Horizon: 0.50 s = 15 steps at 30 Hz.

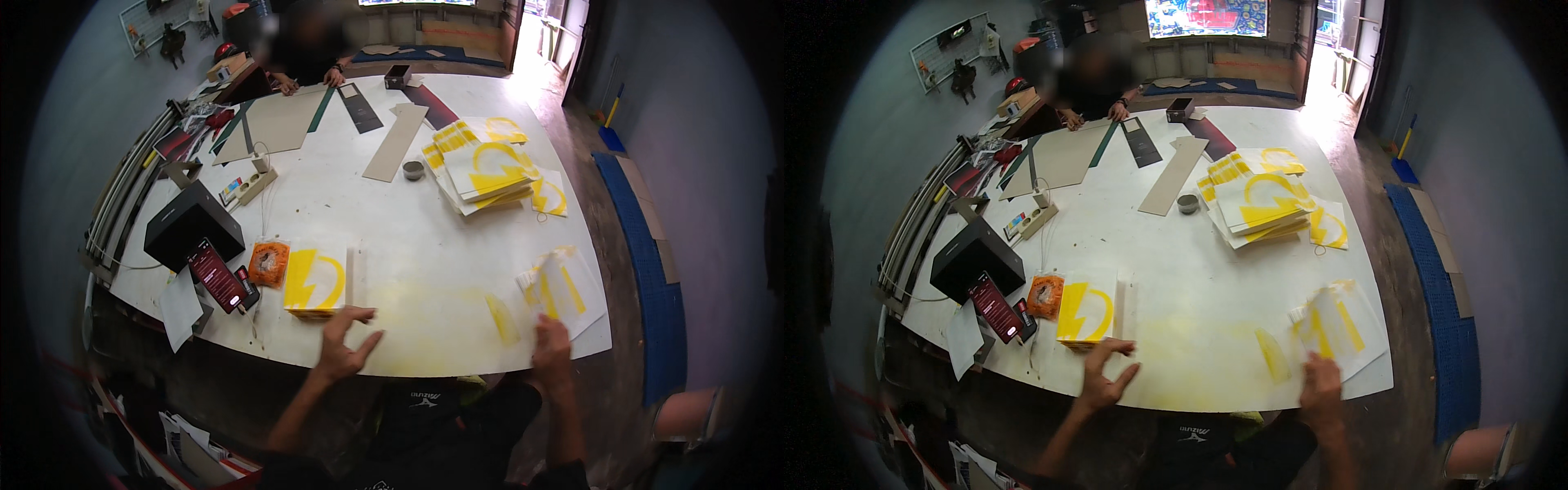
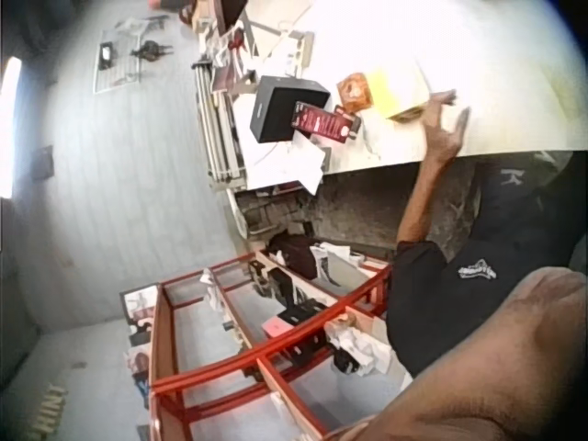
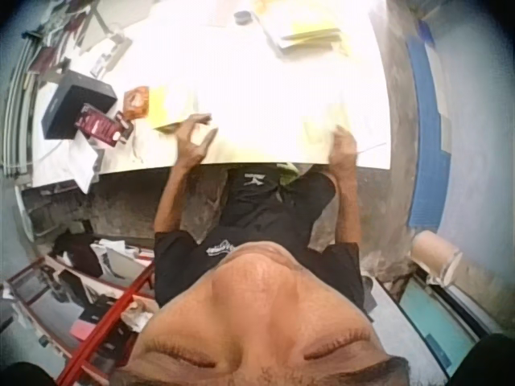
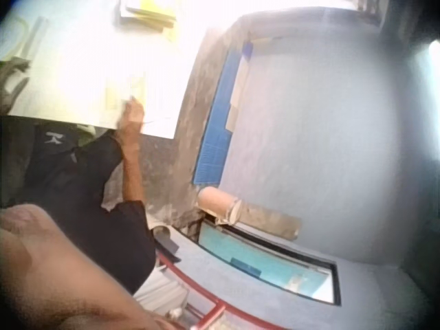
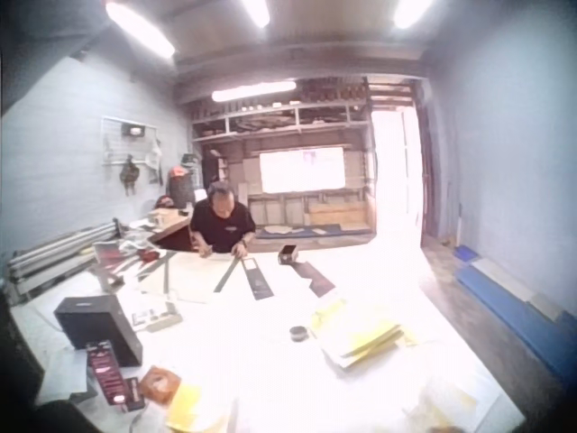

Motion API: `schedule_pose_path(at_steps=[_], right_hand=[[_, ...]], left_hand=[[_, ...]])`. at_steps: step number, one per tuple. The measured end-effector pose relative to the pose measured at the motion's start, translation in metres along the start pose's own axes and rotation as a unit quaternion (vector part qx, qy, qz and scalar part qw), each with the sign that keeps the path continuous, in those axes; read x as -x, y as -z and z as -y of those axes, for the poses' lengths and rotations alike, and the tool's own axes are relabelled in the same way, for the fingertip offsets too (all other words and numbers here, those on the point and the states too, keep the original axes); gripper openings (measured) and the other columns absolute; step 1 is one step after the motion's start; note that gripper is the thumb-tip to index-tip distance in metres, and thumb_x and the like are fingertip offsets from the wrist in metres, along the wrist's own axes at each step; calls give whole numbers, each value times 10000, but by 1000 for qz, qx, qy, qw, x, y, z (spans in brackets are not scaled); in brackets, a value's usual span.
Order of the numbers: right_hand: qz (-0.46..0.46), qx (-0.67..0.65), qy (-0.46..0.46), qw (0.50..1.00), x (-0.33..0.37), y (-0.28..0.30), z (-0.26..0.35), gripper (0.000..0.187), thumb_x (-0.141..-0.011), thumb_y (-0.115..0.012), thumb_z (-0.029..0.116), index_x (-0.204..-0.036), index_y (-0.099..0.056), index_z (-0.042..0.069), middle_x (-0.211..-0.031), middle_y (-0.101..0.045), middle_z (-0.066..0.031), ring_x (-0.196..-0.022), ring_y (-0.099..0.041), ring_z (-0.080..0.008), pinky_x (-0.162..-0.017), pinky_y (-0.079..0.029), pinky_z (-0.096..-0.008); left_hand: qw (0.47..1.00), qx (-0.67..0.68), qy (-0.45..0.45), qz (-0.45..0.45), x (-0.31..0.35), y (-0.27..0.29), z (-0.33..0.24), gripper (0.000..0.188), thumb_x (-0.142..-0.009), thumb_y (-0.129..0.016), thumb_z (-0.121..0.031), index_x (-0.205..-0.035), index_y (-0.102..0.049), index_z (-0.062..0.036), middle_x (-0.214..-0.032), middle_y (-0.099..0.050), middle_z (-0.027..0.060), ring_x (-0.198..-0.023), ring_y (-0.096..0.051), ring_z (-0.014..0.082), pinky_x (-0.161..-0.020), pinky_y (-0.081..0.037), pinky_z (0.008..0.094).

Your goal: The person repeatedly folds white paper sheets with yellow printed designs in half on a workbench. They smooth the crease with both hands, then place the folded sheet into a growing stack. The process is repeated for multiple sheets throughout the clip.

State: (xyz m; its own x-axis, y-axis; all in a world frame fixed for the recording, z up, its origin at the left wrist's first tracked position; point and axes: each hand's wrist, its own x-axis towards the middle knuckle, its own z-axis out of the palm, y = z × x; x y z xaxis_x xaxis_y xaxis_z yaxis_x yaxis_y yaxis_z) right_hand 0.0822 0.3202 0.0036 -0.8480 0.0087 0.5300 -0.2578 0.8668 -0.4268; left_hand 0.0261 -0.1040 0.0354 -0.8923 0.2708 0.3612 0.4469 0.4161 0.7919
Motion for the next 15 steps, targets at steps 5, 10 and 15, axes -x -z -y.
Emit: schedule_pose_path(at_steps=[5, 10, 15], right_hand=[[219, -11, 200, 955, 13, -44, 76, 241, -842, -683, 66, -1080, -659, 34, -1435, -610, -154, -1395, -544, -311, -1191, -358, -551], [239, -93, 145, 956, 23, -58, 92, 422, -909, -722, 222, -1271, -627, 26, -1450, -590, -171, -1411, -515, -327, -1202, -336, -554], [107, -39, 7, 994, 20, -42, 52, 481, -985, -694, 314, -1335, -598, -2, -1418, -602, -211, -1393, -522, -365, -1202, -311, -574]], left_hand=[[875, 424, 199, 122, 0, -71, 32, 751, -999, -699, -390, -1567, -373, -23, -1500, -518, 183, -1286, -583, 228, -1049, -492, 372], [902, 279, 325, 52, 19, -98, 50, 463, -1051, -655, -261, -1383, -579, 52, -1308, -673, 148, -1140, -658, 206, -1001, -513, 333], [837, 438, 317, -85, 34, -91, 40, 277, -1070, -592, -145, -1252, -634, 60, -1202, -717, 122, -1088, -688, 216, -979, -539, 363]])
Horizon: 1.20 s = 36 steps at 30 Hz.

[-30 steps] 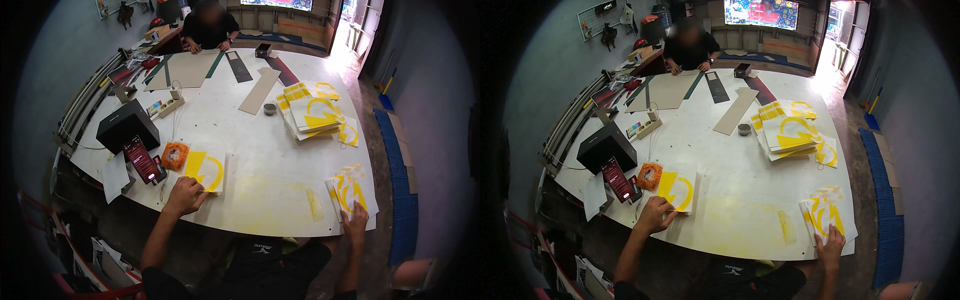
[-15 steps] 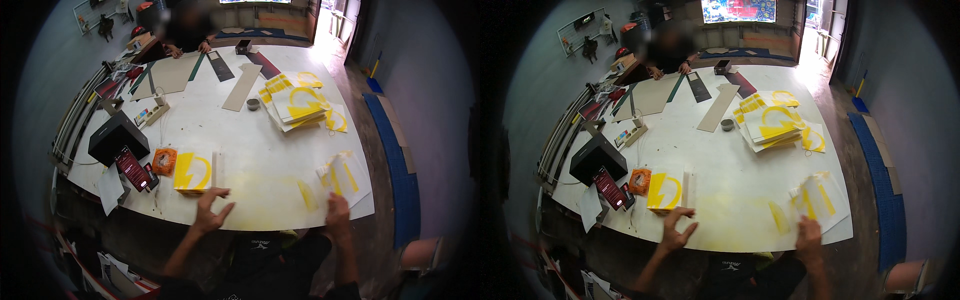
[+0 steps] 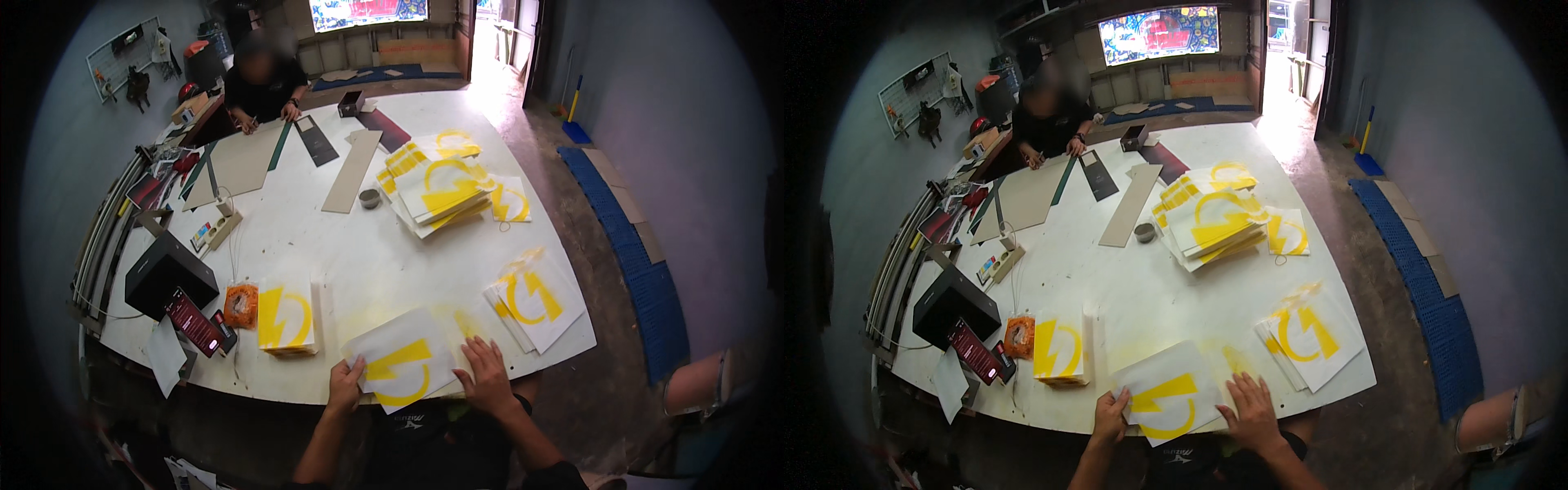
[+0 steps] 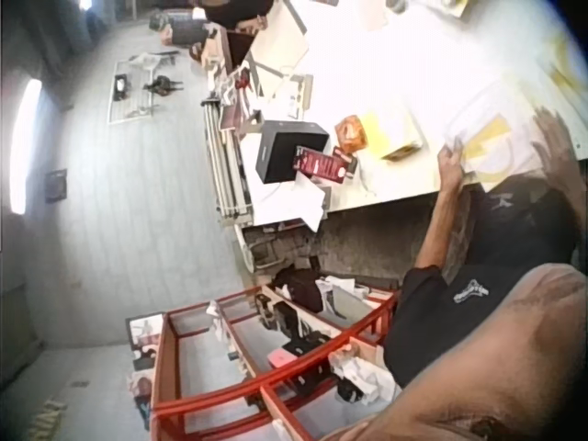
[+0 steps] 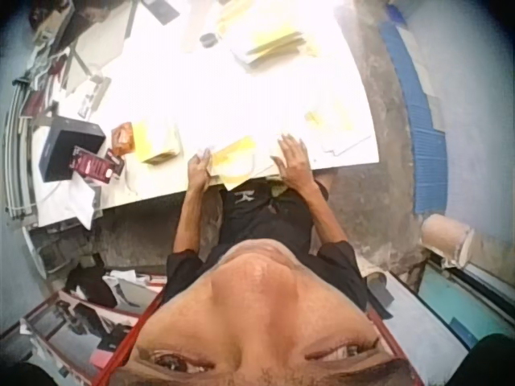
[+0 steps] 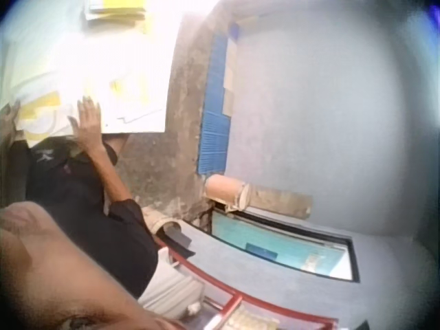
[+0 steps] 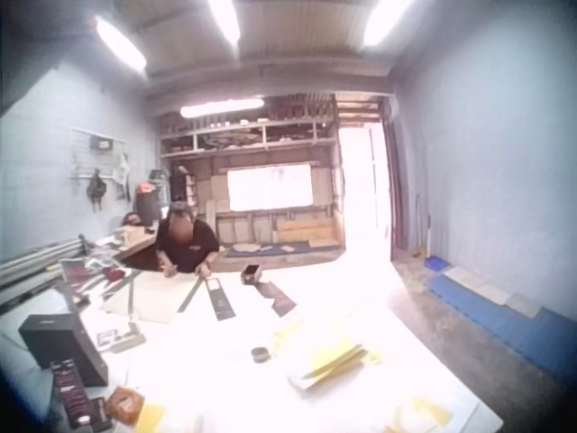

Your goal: The person repeatedly folds white paper sheets with yellow printed designs in half on a workbench. They smooth the crease with both hands, then place the folded sheet into a growing stack. The process is repeated for multiple sheets throughout the clip.

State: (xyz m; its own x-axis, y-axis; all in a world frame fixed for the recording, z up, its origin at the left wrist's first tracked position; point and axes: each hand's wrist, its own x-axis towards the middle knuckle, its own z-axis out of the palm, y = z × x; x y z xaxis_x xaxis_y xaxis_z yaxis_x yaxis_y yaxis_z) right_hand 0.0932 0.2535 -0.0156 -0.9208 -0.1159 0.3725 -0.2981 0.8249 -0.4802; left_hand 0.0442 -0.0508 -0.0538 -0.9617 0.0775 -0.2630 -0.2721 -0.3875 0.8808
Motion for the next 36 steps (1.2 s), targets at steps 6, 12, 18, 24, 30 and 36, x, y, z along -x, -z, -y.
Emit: schedule_pose_path(at_steps=[6, 12, 18, 24, 30, 36], right_hand=[[-58, -80, -131, 987, -2, 10, -20, 462, -979, -691, 230, -1343, -580, -31, -1391, -593, -282, -1373, -528, -407, -1157, -392, -523], [-75, -474, -286, 829, -23, -11, 7, 175, -1033, -661, 99, -1115, -672, -54, -893, -694, -4, -793, -603, -45, -726, -485, -220], [-148, -503, -282, 803, -28, -21, 3, 119, -1008, -695, 87, -1027, -683, -30, -809, -655, 20, -689, -546, -25, -629, -429, -201], [-81, -473, -304, 823, -27, -10, -6, 115, -978, -735, 82, -961, -701, -26, -786, -658, 23, -684, -556, -29, -627, -435, -209], [-70, -496, -288, 816, -24, -3, -16, 125, -972, -744, 90, -932, -707, -23, -788, -683, 0, -702, -591, -46, -660, -467, -218], [44, -554, -264, 788, -30, 20, -26, 117, -965, -746, 61, -1008, -678, -24, -900, -718, -39, -815, -649, -80, -751, -522, -241]], left_hand=[[999, -2, 12, 48, -3, 1, -30, 317, -1091, -541, -178, -1276, -608, 71, -1236, -701, 154, -1119, -683, 245, -980, -542, 382], [989, 100, 37, 103, -2, -44, -39, 303, -1098, -532, -169, -1292, -621, 46, -1255, -694, 141, -1156, -667, 222, -1017, -520, 365], [998, -17, 5, 54, -14, -29, -5, 336, -1110, -532, -230, -1193, -674, 63, -1093, -735, 97, -964, -700, 165, -878, -556, 315], [986, -147, -56, 51, -18, -30, -12, 337, -1111, -536, -214, -1126, -707, 75, -996, -740, 49, -881, -648, 76, -801, -517, 248], [993, -111, -3, 34, -25, -22, -5, 366, -1109, -546, -240, -1109, -720, 82, -983, -740, 35, -866, -633, 60, -775, -513, 239], [981, -165, 17, 103, -25, -19, -17, 332, -1100, -562, -215, -1186, -714, 68, -1027, -750, 46, -889, -659, 80, -788, -539, 249]])
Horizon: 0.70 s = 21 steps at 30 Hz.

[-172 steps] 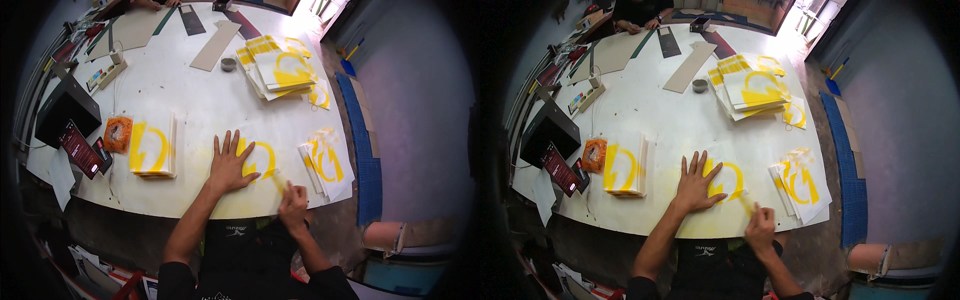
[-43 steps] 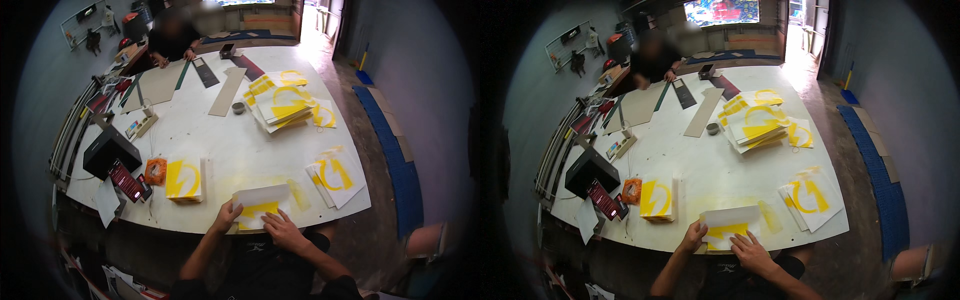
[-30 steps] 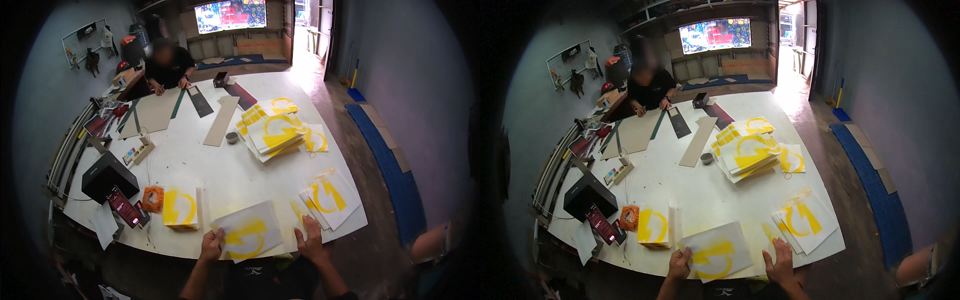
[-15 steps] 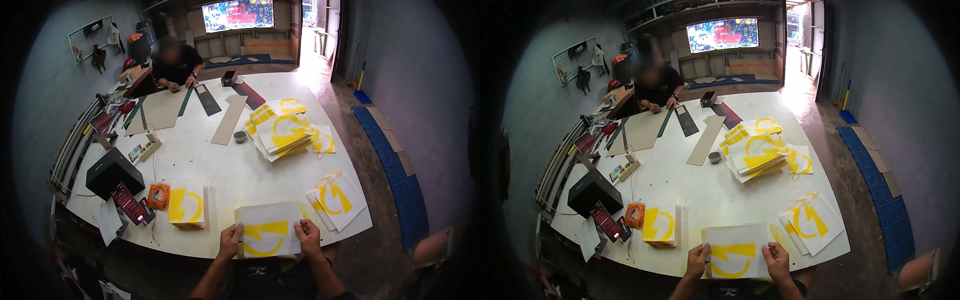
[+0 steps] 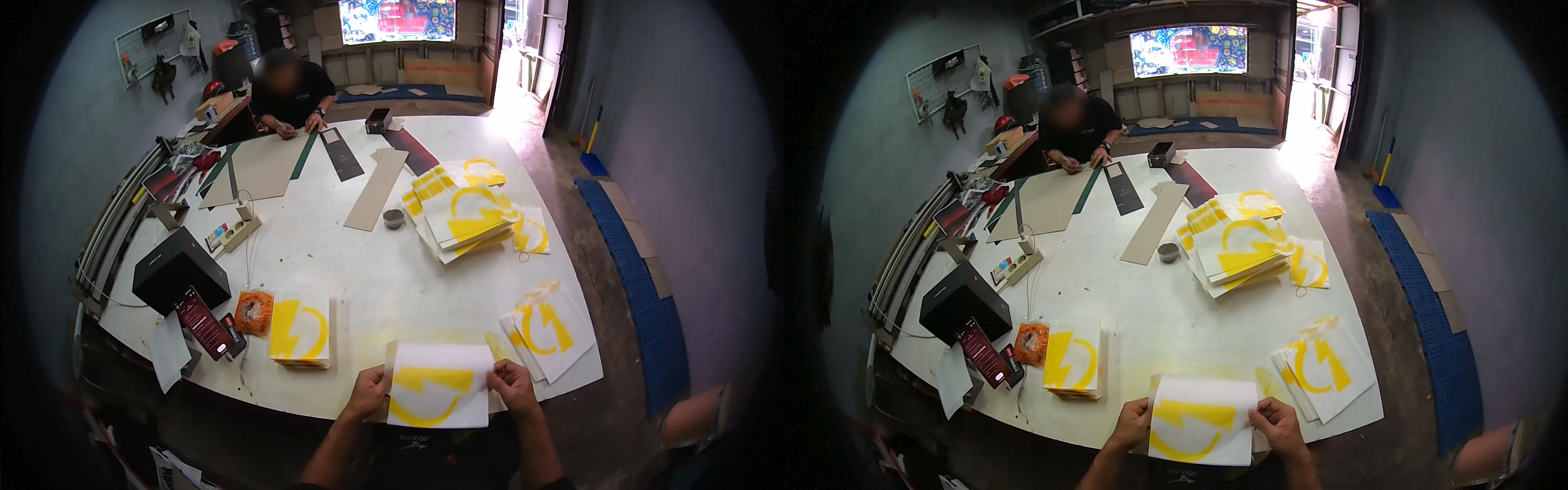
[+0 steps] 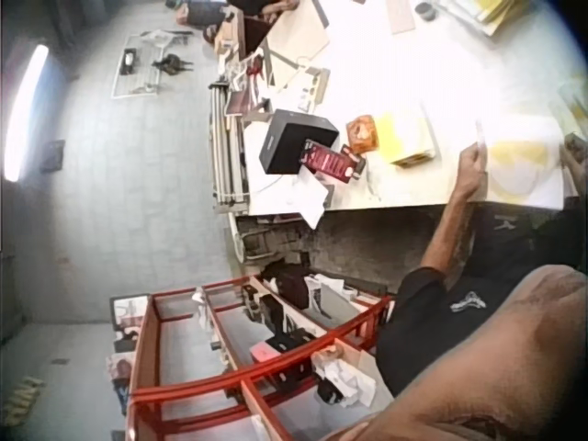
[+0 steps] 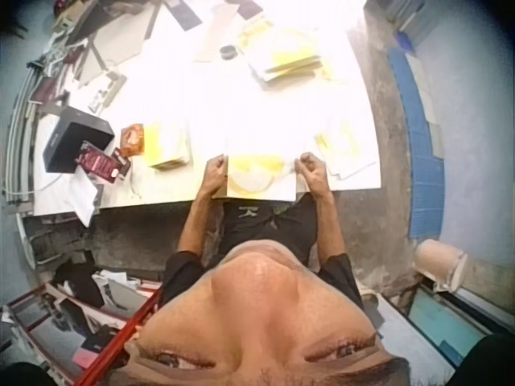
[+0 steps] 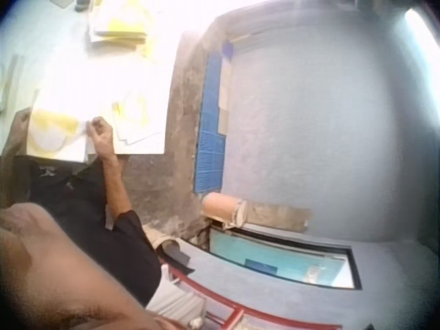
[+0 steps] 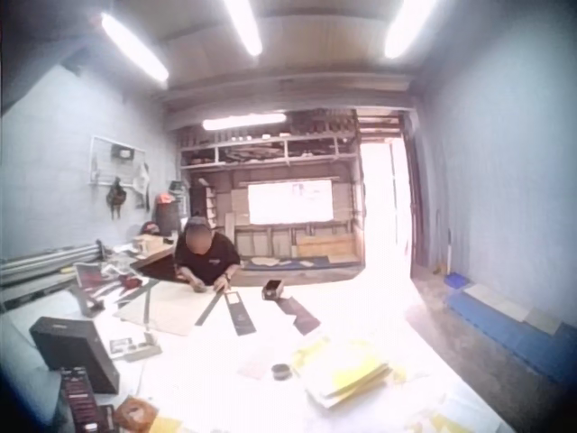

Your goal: The person repeatedly folds white paper sheets with yellow printed designs in half on a workbench. They smooth the crease with both hands, then place the folded sheet into a growing stack. The process is repeated for multiple sheets throughout the clip.

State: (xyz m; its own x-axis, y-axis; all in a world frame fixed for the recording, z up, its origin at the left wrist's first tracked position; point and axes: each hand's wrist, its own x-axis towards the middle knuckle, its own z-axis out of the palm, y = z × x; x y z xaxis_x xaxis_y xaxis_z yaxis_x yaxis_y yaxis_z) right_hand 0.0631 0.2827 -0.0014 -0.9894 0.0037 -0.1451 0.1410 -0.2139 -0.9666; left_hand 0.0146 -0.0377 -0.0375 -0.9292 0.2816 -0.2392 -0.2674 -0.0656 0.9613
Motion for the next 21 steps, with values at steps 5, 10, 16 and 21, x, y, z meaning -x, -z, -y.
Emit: schedule_pose_path(at_steps=[5, 10, 16, 21], right_hand=[[79, 44, 5, 996, -5, 2, -12, 186, -971, -736, 55, -1116, -678, -47, -1032, -741, -86, -930, -680, -115, -828, -548, -273], [62, 59, -3, 996, -11, -9, -11, 290, -970, -734, 54, -1224, -672, -72, -1093, -750, -121, -976, -700, -155, -874, -559, -303], [81, 52, 89, 991, -9, -7, -14, 277, -977, -726, 60, -1209, -670, -80, -1060, -754, -117, -969, -703, -162, -876, -558, -306], [40, 37, 62, 997, -6, -11, -11, 219, -973, -730, 61, -1139, -683, -74, -1034, -752, -112, -948, -700, -160, -867, -552, -311]], left_hand=[[999, 18, -14, 27, -5, 7, 7, 268, -1053, -638, -139, -1227, -712, 51, -1041, -757, 49, -925, -681, 103, -814, -563, 277], [999, 33, -33, 18, -9, 6, -5, 258, -977, -734, -94, -1193, -725, 47, -1043, -761, 65, -919, -685, 105, -830, -563, 279], [998, -33, -52, 13, -13, 20, -1, 177, -970, -692, -18, -1128, -736, 49, -1039, -768, 79, -950, -698, 119, -873, -566, 281], [998, -47, -46, 11, -17, 21, 4, 223, -916, -696, 21, -1134, -735, 47, -1065, -766, 85, -975, -696, 124, -894, -559, 285]])
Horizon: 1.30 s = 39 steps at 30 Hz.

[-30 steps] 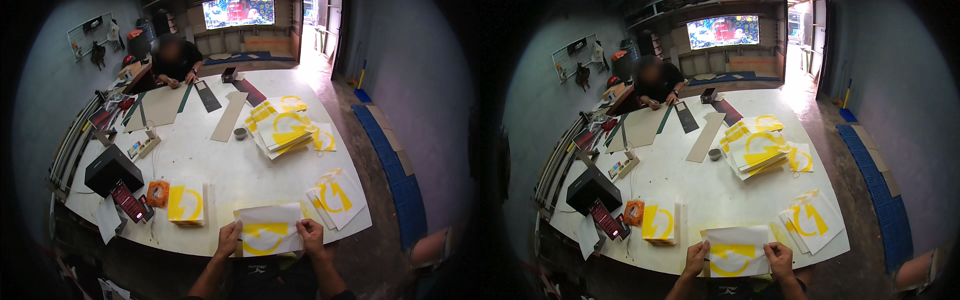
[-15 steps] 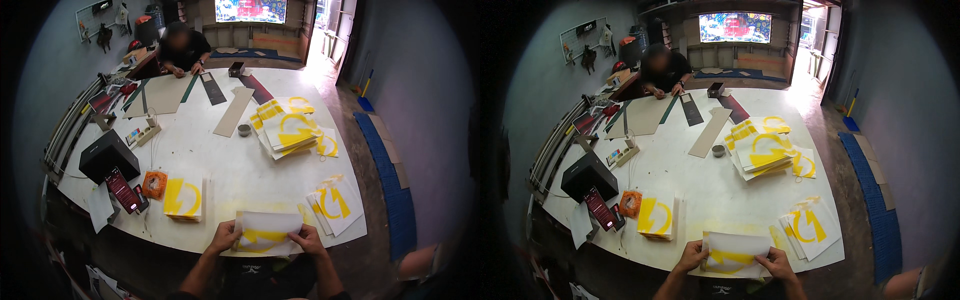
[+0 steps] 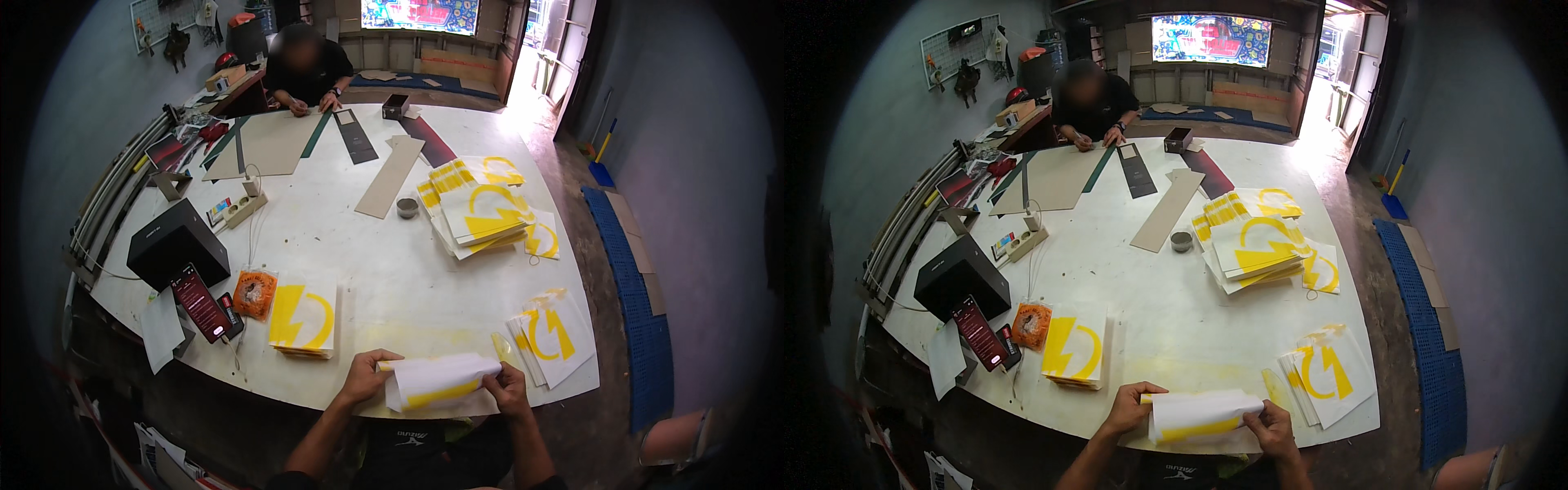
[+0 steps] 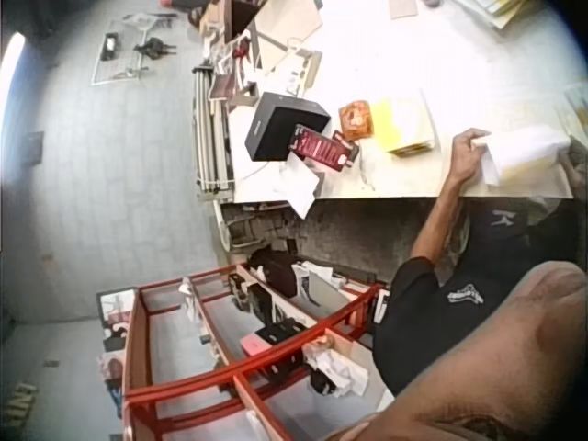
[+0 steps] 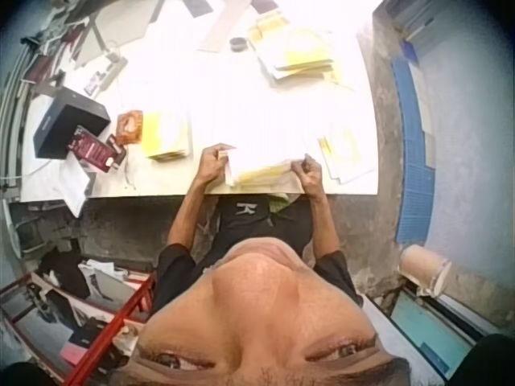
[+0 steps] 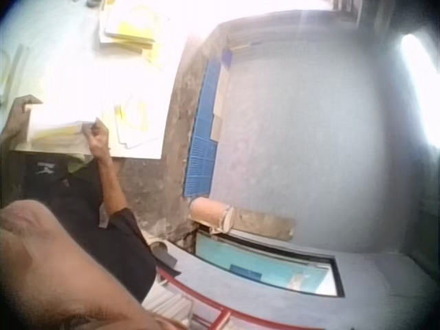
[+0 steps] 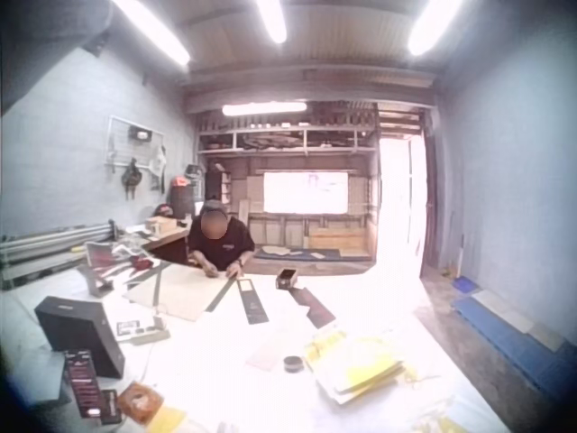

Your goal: The person repeatedly folds white paper sheets with yellow printed designs in half on a workbench. They smooth the crease with both hands, then place the folded sheet into a growing stack. The process is repeated for multiple sheets throughout the clip.

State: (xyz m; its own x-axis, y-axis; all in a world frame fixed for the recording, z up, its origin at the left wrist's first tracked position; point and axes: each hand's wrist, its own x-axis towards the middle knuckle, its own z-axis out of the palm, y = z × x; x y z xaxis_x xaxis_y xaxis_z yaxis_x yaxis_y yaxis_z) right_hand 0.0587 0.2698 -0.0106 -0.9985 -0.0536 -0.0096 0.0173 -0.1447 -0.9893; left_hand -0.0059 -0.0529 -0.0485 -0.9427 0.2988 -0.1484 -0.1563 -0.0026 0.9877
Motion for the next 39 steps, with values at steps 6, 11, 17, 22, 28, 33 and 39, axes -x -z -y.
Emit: schedule_pose_path(at_steps=[6, 11, 17, 22, 28, 33, 39], right_hand=[[-18, 60, -37, 997, -5, 13, -15, 156, -993, -720, 94, -1059, -674, -39, -893, -713, -31, -760, -613, -54, -689, -479, -224], [-76, 80, -61, 992, -15, 0, -17, 170, -1022, -696, 147, -1016, -659, -19, -740, -629, 29, -617, -494, -4, -544, -375, -209], [-54, 81, -123, 988, -24, -3, -13, 176, -1045, -669, 166, -1003, -660, -4, -749, -644, 15, -628, -516, -6, -539, -395, -216], [-32, 10, -120, 992, -35, -8, -32, 209, -1042, -676, 190, -963, -676, -4, -839, -718, -27, -717, -613, -36, -618, -472, -216], [-55, -172, -211, 961, -38, -15, -16, 183, -1036, -674, 170, -1025, -706, -10, -969, -736, -57, -820, -659, -81, -765, -533, -264], [57, -182, -112, 975, -36, 7, -32, 348, -1005, -707, 152, -1281, -636, -48, -1246, -698, -110, -1136, -639, -146, -989, -513, -329], [149, 24, -51, 987, -25, -6, -4, 565, -913, -797, 39, -1418, -561, -51, -1345, -661, -122, -1251, -603, -202, -1095, -477, -373]], left_hand=[[995, -67, -61, -51, -7, -3, 9, 338, -858, -769, -7, -1185, -692, 25, -1006, -742, 93, -903, -673, 124, -845, -565, 284], [961, -114, -75, -241, 1, -34, -13, 577, -796, -881, -111, -1267, -572, 13, -908, -685, 96, -790, -640, 147, -730, -555, 279], [981, 181, 50, -55, 7, -21, -3, 393, -980, -746, -161, -1275, -583, 42, -1062, -731, 117, -896, -689, 141, -775, -558, 275], [966, 219, 135, -16, -4, -36, -11, 340, -1017, -704, -238, -1226, -692, 30, -1065, -754, 96, -934, -693, 146, -848, -556, 314], [973, 192, 118, 53, -15, -29, -17, 395, -1052, -644, -291, -1295, -641, 21, -1207, -709, 108, -1075, -678, 190, -947, -542, 351], [951, 257, 145, 95, -24, -22, -32, 463, -1049, -645, -295, -1403, -553, -11, -1351, -631, 122, -1228, -612, 215, -1031, -512, 386], [942, 299, 119, 95, -18, -21, -59, 557, -1059, -616, -307, -1511, -442, -32, -1461, -555, 109, -1354, -531, 244, -1133, -445, 423]])
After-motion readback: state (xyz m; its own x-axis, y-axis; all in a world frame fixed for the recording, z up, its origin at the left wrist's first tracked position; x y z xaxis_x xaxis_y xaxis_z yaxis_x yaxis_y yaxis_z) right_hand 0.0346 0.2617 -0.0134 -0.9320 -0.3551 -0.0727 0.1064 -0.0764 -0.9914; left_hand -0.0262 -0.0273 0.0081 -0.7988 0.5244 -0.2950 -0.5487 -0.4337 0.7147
